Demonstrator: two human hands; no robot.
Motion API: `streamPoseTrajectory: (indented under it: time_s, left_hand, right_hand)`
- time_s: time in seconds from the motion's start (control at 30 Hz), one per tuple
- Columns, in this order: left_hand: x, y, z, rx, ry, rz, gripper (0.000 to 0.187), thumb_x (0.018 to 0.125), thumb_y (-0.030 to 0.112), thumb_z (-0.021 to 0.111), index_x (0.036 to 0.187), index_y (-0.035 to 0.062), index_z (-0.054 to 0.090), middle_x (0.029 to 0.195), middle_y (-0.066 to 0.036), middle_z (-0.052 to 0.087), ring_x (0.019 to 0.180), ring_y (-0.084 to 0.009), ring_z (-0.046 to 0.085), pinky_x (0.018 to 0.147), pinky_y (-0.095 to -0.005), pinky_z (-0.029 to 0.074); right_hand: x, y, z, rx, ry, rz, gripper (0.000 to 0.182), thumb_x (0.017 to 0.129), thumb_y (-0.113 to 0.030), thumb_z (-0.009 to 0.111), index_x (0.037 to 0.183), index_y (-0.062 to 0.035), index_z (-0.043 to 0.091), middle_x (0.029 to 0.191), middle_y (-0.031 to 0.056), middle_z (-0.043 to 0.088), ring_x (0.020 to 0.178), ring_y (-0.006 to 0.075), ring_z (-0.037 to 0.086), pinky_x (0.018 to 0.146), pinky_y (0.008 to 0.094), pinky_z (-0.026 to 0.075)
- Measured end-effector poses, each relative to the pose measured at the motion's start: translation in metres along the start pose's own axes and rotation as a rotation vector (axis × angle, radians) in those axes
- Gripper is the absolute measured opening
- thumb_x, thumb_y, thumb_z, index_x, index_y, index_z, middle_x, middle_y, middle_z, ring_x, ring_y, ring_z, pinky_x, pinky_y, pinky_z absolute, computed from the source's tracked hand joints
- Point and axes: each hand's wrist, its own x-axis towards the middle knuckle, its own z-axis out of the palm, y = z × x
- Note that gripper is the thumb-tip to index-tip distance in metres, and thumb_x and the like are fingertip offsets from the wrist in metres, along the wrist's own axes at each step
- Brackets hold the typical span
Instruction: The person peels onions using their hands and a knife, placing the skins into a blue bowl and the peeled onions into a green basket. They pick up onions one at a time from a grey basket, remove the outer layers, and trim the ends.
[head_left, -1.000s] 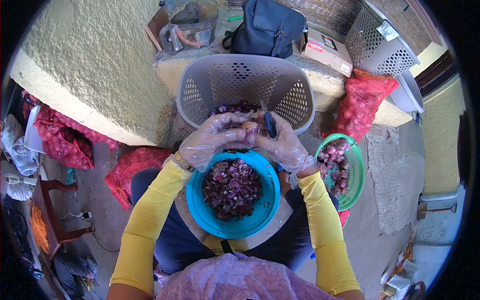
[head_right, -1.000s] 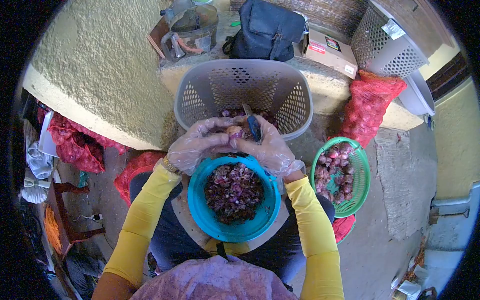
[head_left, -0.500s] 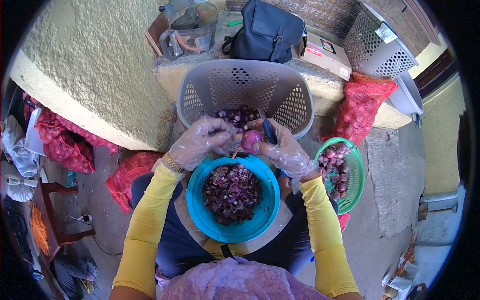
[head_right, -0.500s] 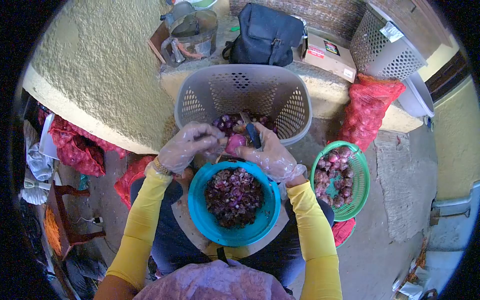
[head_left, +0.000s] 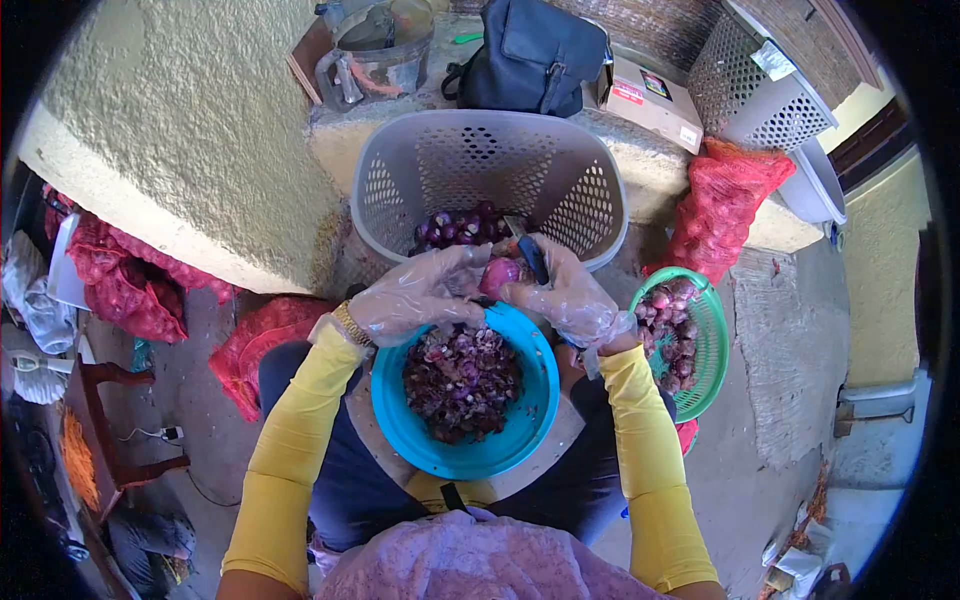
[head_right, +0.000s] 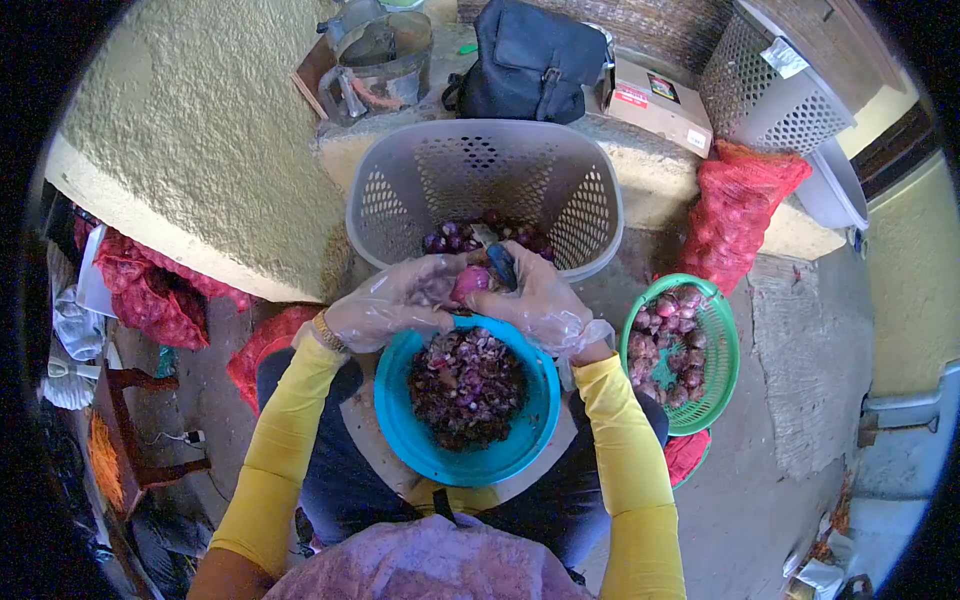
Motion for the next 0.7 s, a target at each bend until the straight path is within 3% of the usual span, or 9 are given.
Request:
streamPoseTrajectory:
  time_s: [0.03, 0.13, 0.27, 0.37, 0.47, 0.53, 0.57, 0.63, 0.7]
  left_hand:
    - [0.003, -0.004, 0.001, -0.045, -0.005, 0.123, 0.079, 0.092, 0.010, 0.075, 0.159, 0.0038, 0.034, 0.108, -0.001, 0.060, 0.095, -0.0123, 0.060, 0.083, -0.0287, 0.053]
    - [0.009, -0.015, 0.000, 0.113, 0.061, 0.162, 0.071, 0.095, 0.007, 0.070, 0.158, 0.0039, 0.037, 0.111, -0.001, 0.062, 0.090, -0.0110, 0.061, 0.080, -0.0289, 0.055]
    - [0.012, -0.007, -0.002, 0.014, 0.097, 0.046, 0.066, 0.096, 0.006, 0.070, 0.155, 0.0029, 0.042, 0.110, -0.001, 0.063, 0.086, -0.0094, 0.060, 0.077, -0.0272, 0.055]
    - [0.014, -0.012, -0.006, 0.199, 0.172, 0.006, 0.060, 0.095, 0.005, 0.068, 0.152, 0.0021, 0.047, 0.107, -0.001, 0.064, 0.086, -0.0082, 0.060, 0.077, -0.0248, 0.055]
    - [0.021, -0.033, -0.007, 0.007, 0.158, 0.019, 0.061, 0.093, 0.000, 0.068, 0.150, 0.0007, 0.048, 0.111, -0.002, 0.064, 0.093, -0.0094, 0.063, 0.081, -0.0259, 0.056]
    - [0.032, -0.048, -0.005, -0.020, 0.119, 0.221, 0.063, 0.089, -0.006, 0.067, 0.149, -0.0007, 0.048, 0.116, -0.004, 0.065, 0.101, -0.0120, 0.064, 0.086, -0.0281, 0.056]
    - [0.036, -0.056, -0.009, -0.021, 0.118, 0.221, 0.063, 0.089, -0.006, 0.067, 0.149, -0.0007, 0.048, 0.116, -0.004, 0.065, 0.101, -0.0120, 0.064, 0.086, -0.0281, 0.056]
    - [0.043, -0.061, -0.013, 0.322, 0.251, 0.318, 0.065, 0.087, -0.009, 0.068, 0.148, -0.0020, 0.048, 0.120, -0.006, 0.064, 0.107, -0.0143, 0.064, 0.090, -0.0305, 0.055]
    - [0.043, -0.061, -0.011, 0.274, 0.287, 0.287, 0.062, 0.088, -0.008, 0.067, 0.147, -0.0026, 0.049, 0.119, -0.007, 0.065, 0.104, -0.0149, 0.065, 0.087, -0.0305, 0.057]
  right_hand:
    - [0.001, 0.005, -0.001, 0.023, -0.006, 0.012, 0.047, 0.086, -0.016, 0.080, 0.126, -0.0002, 0.061, 0.107, 0.0039, 0.070, 0.093, 0.0101, 0.062, 0.087, 0.0295, 0.053]
    - [0.006, 0.016, -0.005, 0.020, 0.018, 0.031, 0.049, 0.084, -0.018, 0.082, 0.125, 0.0004, 0.062, 0.105, 0.0045, 0.071, 0.091, 0.0106, 0.063, 0.084, 0.0300, 0.054]
    - [0.012, 0.029, -0.007, -0.084, 0.073, 0.025, 0.054, 0.082, -0.023, 0.085, 0.123, 0.0022, 0.062, 0.099, 0.0062, 0.071, 0.088, 0.0126, 0.064, 0.082, 0.0317, 0.055]
    - [0.018, 0.041, -0.004, -0.044, 0.085, 0.029, 0.053, 0.080, -0.025, 0.083, 0.120, 0.0030, 0.063, 0.095, 0.0076, 0.071, 0.086, 0.0144, 0.064, 0.081, 0.0328, 0.055]
    - [0.022, 0.044, 0.001, -0.167, 0.108, 0.105, 0.050, 0.080, -0.026, 0.081, 0.117, 0.0042, 0.064, 0.094, 0.0095, 0.072, 0.085, 0.0156, 0.064, 0.081, 0.0335, 0.054]
    - [0.030, 0.064, -0.001, -0.162, 0.139, 0.079, 0.049, 0.080, -0.025, 0.079, 0.116, 0.0045, 0.065, 0.093, 0.0104, 0.071, 0.084, 0.0161, 0.064, 0.081, 0.0337, 0.054]
    - [0.033, 0.073, -0.003, -0.158, 0.169, 0.052, 0.048, 0.080, -0.025, 0.078, 0.115, 0.0048, 0.065, 0.092, 0.0112, 0.071, 0.084, 0.0166, 0.064, 0.081, 0.0339, 0.054]
    - [0.035, 0.070, -0.001, -0.151, 0.185, 0.027, 0.048, 0.080, -0.026, 0.078, 0.116, 0.0048, 0.065, 0.092, 0.0124, 0.072, 0.085, 0.0176, 0.065, 0.082, 0.0348, 0.054]
    - [0.035, 0.067, 0.000, -0.142, 0.199, 0.003, 0.049, 0.081, -0.027, 0.078, 0.116, 0.0048, 0.066, 0.093, 0.0137, 0.072, 0.086, 0.0186, 0.066, 0.084, 0.0356, 0.054]
